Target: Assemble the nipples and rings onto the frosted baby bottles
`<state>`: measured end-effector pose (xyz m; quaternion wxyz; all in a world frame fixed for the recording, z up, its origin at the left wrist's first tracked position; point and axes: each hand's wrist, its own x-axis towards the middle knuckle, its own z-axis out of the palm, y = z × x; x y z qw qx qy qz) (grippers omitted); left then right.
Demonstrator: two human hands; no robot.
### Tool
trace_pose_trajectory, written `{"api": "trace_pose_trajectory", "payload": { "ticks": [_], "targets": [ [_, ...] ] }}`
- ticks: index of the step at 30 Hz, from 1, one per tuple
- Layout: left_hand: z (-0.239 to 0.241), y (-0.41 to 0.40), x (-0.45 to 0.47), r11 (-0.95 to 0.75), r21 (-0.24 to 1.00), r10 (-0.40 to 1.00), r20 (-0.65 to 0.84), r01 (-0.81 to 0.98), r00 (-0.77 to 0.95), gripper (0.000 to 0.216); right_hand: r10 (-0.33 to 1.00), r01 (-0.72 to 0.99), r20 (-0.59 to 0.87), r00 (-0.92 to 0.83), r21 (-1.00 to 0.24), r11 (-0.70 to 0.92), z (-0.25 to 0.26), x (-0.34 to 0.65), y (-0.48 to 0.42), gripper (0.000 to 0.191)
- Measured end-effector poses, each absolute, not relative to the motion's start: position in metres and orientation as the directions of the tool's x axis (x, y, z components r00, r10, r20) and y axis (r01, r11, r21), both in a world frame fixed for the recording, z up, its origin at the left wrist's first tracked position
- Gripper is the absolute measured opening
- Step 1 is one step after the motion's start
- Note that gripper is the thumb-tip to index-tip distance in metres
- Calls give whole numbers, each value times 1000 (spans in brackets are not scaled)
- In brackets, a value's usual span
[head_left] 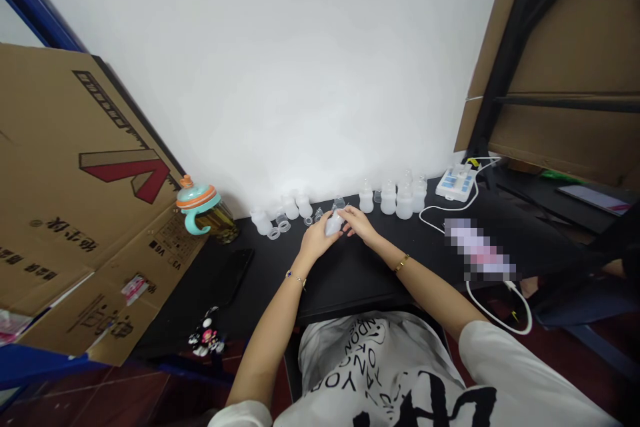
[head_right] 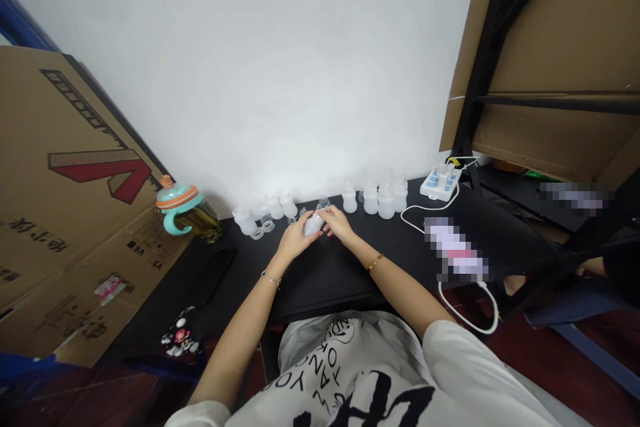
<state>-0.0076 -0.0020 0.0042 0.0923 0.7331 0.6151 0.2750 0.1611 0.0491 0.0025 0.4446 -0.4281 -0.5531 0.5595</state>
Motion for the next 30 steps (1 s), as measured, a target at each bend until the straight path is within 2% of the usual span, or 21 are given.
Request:
{"api": "trace_pose_trajectory", "payload": {
  "ticks": [4,18,25,30],
  "targets": [
    [5,-2,-8,-221,487,955,283,845,87,70,969,-18,3,-245,-1000,-2,2,160,50,21],
    [3,-1,-7,-258,658,949,310,708,58,65,970,-84,16,-244,-996,-5,4,158,51,27],
    [1,1,-8,-249,677,953,300,693,49,66,966,-100,38,-254,-995,13,7,159,49,18],
    [3,0,-8,-252,633,951,303,732,66,66,963,-89,39,-268,-996,16,6,159,49,17]
  ]
}}
